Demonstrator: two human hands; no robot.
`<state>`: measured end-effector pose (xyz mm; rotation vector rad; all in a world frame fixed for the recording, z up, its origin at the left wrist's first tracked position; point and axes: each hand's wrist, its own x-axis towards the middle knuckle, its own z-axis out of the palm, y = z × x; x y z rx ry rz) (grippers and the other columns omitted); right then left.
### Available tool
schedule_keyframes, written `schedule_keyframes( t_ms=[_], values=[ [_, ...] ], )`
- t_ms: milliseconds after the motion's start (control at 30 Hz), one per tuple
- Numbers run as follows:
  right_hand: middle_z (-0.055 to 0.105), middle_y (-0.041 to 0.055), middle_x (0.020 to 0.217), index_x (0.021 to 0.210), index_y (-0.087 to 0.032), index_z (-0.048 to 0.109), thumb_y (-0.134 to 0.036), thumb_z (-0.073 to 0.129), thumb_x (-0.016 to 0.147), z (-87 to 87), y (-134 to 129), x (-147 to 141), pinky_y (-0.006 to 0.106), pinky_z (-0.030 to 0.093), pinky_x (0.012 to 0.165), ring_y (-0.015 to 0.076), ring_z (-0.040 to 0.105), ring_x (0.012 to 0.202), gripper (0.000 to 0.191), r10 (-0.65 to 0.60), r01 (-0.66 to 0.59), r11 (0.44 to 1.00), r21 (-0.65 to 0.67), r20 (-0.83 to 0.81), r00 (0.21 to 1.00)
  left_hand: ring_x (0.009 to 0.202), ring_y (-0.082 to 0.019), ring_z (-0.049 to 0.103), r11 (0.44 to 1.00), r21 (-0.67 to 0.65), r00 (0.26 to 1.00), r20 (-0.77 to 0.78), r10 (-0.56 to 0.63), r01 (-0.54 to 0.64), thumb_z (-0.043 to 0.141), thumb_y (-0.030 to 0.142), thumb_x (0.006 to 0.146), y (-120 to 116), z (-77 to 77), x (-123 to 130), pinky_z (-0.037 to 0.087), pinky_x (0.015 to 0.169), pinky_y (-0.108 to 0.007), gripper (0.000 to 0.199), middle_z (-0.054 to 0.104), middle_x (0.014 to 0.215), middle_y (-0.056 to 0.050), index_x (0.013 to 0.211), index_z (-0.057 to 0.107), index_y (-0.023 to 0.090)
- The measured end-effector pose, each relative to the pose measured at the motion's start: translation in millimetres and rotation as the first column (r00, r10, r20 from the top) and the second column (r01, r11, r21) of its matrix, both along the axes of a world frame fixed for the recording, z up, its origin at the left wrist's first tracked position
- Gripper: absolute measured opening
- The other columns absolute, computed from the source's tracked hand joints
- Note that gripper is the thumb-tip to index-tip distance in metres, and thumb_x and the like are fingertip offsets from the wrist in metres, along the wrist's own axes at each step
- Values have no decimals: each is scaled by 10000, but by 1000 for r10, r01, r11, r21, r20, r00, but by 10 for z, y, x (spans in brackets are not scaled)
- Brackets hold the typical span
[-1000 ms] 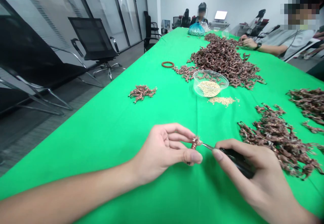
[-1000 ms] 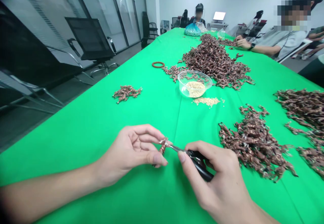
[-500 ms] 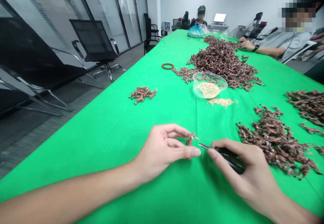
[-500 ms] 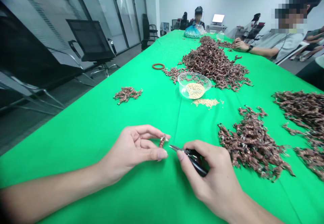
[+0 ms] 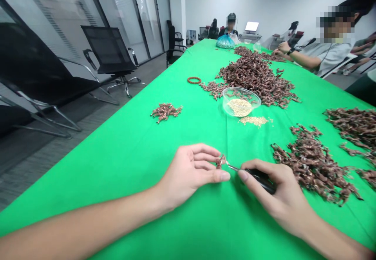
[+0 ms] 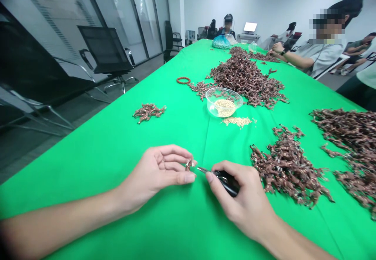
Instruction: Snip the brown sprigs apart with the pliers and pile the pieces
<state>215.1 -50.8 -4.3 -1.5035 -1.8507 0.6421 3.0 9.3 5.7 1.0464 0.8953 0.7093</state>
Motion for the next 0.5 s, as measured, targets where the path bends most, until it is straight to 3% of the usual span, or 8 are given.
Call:
schedule_keyframes(
  t_ms=[133, 233, 300, 367, 433, 500],
  values=[
    [615, -17, 657, 845, -194, 684, -402, 603, 909, -15, 8, 22, 262, 384, 520, 128, 515, 561, 232, -10, 8, 998, -56, -39, 999, 731, -160, 694, 993, 108, 997, -67, -31, 38, 908, 211, 596, -22, -1, -7, 581, 739, -277, 434, 769, 876, -92, 964, 706, 100],
    [625, -13, 673, 842, -194, 680, -414, 598, 911, -29, 7, 28, 268, 383, 535, 132, 520, 578, 244, -14, 11, 998, -69, -49, 999, 801, -179, 705, 953, 302, 995, -99, -5, 35, 850, 205, 691, -51, 23, -12, 580, 802, -302, 267, 767, 972, -98, 924, 751, 122],
    [636, -7, 688, 839, -192, 674, -421, 592, 914, -35, 5, 27, 268, 389, 541, 137, 534, 592, 254, -15, 12, 998, -68, -53, 998, 823, -173, 700, 871, 491, 991, -121, 50, 16, 802, 192, 750, -69, 45, -23, 569, 822, -299, 148, 754, 1010, -80, 891, 773, 154],
    [645, 0, 698, 836, -188, 670, -429, 581, 920, -36, 3, 25, 270, 400, 549, 144, 552, 606, 270, -13, 10, 998, -64, -49, 999, 822, -166, 694, 759, 650, 984, -148, 98, 22, 771, 187, 789, -86, 62, -41, 557, 820, -292, 194, 751, 961, -56, 983, 774, 189],
    [645, 2, 693, 845, -185, 675, -432, 572, 925, -34, 0, 22, 268, 402, 542, 146, 557, 601, 279, -5, 3, 999, -54, -37, 999, 806, -156, 693, 679, 733, 980, -158, 119, 36, 750, 179, 814, -101, 67, -61, 546, 822, -282, 308, 754, 900, -33, 1119, 734, 219],
    [638, 0, 679, 845, -184, 680, -428, 568, 927, -28, -3, 19, 264, 391, 522, 142, 551, 582, 281, 4, -5, 999, -47, -24, 1000, 788, -151, 697, 647, 760, 981, -159, 108, 52, 730, 176, 833, -113, 64, -78, 542, 807, -271, 295, 761, 874, -25, 1123, 724, 227]
  ],
)
